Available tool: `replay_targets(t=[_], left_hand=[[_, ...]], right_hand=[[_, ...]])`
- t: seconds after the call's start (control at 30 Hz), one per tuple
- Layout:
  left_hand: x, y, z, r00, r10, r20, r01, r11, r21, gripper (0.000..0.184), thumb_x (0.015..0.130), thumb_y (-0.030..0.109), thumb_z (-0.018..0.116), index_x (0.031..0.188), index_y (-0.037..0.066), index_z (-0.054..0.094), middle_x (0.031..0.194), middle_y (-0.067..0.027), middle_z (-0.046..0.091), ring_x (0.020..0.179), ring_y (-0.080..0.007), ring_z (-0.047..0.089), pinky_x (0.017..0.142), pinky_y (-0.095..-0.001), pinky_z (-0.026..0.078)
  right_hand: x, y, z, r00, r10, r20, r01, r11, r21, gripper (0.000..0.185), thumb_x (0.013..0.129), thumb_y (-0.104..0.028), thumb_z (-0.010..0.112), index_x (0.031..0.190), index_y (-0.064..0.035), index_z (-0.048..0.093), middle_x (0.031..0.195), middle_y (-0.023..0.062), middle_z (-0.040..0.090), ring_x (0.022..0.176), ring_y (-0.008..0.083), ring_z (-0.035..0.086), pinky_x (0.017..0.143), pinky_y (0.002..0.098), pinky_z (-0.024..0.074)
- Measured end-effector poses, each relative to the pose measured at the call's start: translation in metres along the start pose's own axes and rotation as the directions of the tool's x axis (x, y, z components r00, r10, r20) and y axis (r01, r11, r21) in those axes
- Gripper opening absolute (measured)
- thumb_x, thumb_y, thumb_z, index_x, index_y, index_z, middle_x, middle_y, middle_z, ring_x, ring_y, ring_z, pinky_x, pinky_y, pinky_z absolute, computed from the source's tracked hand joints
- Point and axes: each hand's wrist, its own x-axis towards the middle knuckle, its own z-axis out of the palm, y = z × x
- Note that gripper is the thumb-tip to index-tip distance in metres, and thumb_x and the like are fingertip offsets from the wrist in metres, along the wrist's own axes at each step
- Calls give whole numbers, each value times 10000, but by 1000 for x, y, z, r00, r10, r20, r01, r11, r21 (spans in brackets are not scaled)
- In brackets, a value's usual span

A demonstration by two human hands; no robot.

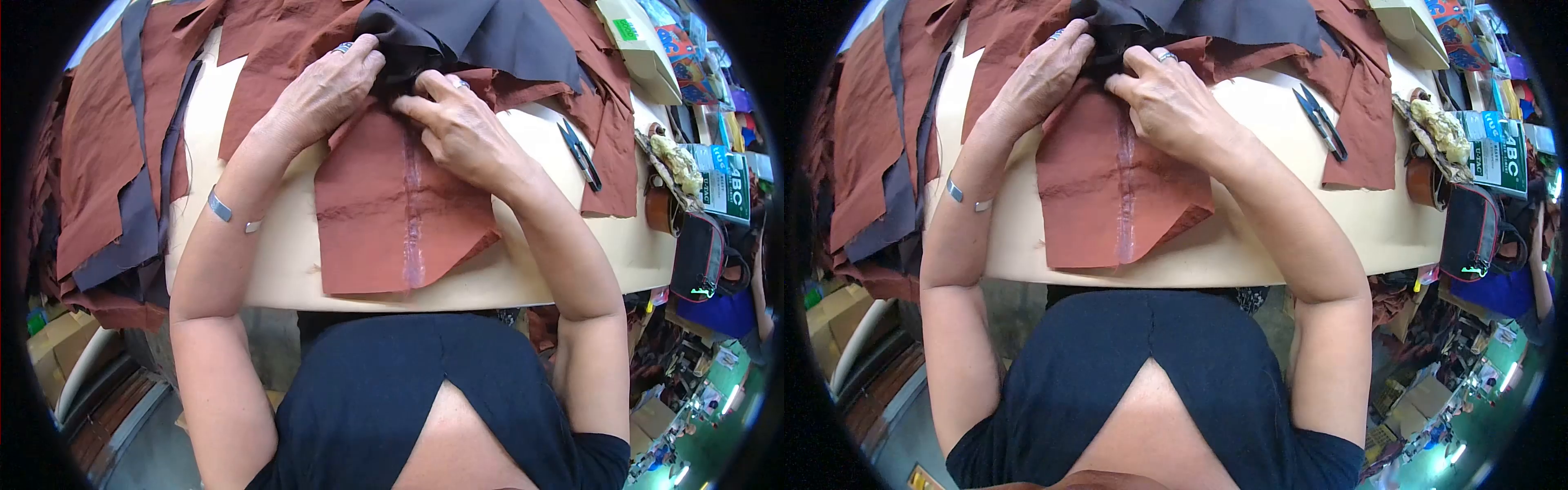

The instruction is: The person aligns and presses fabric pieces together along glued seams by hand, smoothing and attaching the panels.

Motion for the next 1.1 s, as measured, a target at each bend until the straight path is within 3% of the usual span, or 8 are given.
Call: replay_targets(t=[0.2, 0.3, 0.43, 0.57, 0.77, 0.87, 1.0, 1.1], left_hand=[[0, 0, 5, 998, 13, -68, -12, 1000, 19, 157, 798, 32, 506, 951, -4, 511, 1049, -144, 502, 927, -264, 582, 831, -331, 487], [-1, -1, 7, 996, 35, -88, -30, 998, 53, 150, 801, 35, 506, 947, -1, 514, 1046, -136, 503, 913, -255, 587, 819, -324, 492], [0, 0, 6, 998, 7, -59, -4, 998, 60, 146, 799, 38, 505, 941, 3, 513, 1041, -134, 503, 901, -250, 591, 805, -323, 497], [0, 1, 6, 999, -13, -32, 14, 999, 44, 143, 796, 35, 506, 936, 7, 513, 1026, -132, 501, 901, -250, 591, 802, -326, 498], [-1, 0, 4, 1000, 11, -26, -10, 1000, 26, 175, 803, 32, 494, 973, -5, 515, 1056, -144, 498, 936, -267, 577, 838, -338, 483], [-3, -2, 8, 998, 20, -64, -18, 999, 33, 202, 810, 31, 488, 1006, -11, 517, 1096, -156, 495, 968, -279, 568, 857, -344, 473], [-3, -3, 9, 999, -2, -52, 2, 1000, -4, 218, 820, 27, 484, 1033, -12, 516, 1121, -163, 492, 991, -287, 564, 863, -346, 468], [-2, -1, 8, 999, -34, -28, 33, 999, -40, 217, 824, 20, 480, 1037, -10, 513, 1117, -161, 493, 973, -282, 567, 858, -349, 468]], right_hand=[[-8, -12, -2, 976, 213, 35, -214, 933, 290, 355, 702, 49, 500, 1003, -48, 660, 942, 120, 532, 919, 285, 519, 843, 370, 416], [-10, -20, 8, 979, 183, -93, -176, 981, 80, 365, 707, 58, 482, 1013, -38, 658, 925, 117, 527, 897, 283, 516, 829, 364, 414], [-29, -24, -2, 992, 83, 93, -97, 984, 152, 436, 726, 55, 456, 1125, -44, 599, 940, 118, 507, 880, 283, 505, 825, 364, 407], [-23, -27, 5, 981, 194, -19, -186, 962, 200, 399, 752, 47, 459, 1116, -41, 597, 932, 108, 511, 874, 276, 510, 795, 365, 402], [-43, -40, -1, 1000, -5, 11, 5, 1000, 14, 369, 759, 37, 513, 1098, -68, 616, 952, 106, 527, 871, 279, 511, 772, 374, 403], [-60, -48, -5, 996, -65, 69, 59, 995, 80, 356, 744, 47, 535, 1063, -79, 631, 960, 102, 537, 873, 277, 509, 761, 368, 405], [-47, -43, -10, 993, 53, 108, -83, 954, 289, 354, 759, 67, 503, 1068, -67, 614, 969, 134, 535, 848, 307, 542, 762, 384, 438], [-36, -42, -2, 983, 176, 58, -183, 969, 164, 423, 758, 68, 485, 1154, -64, 555, 963, 147, 524, 834, 332, 548, 762, 400, 452]])
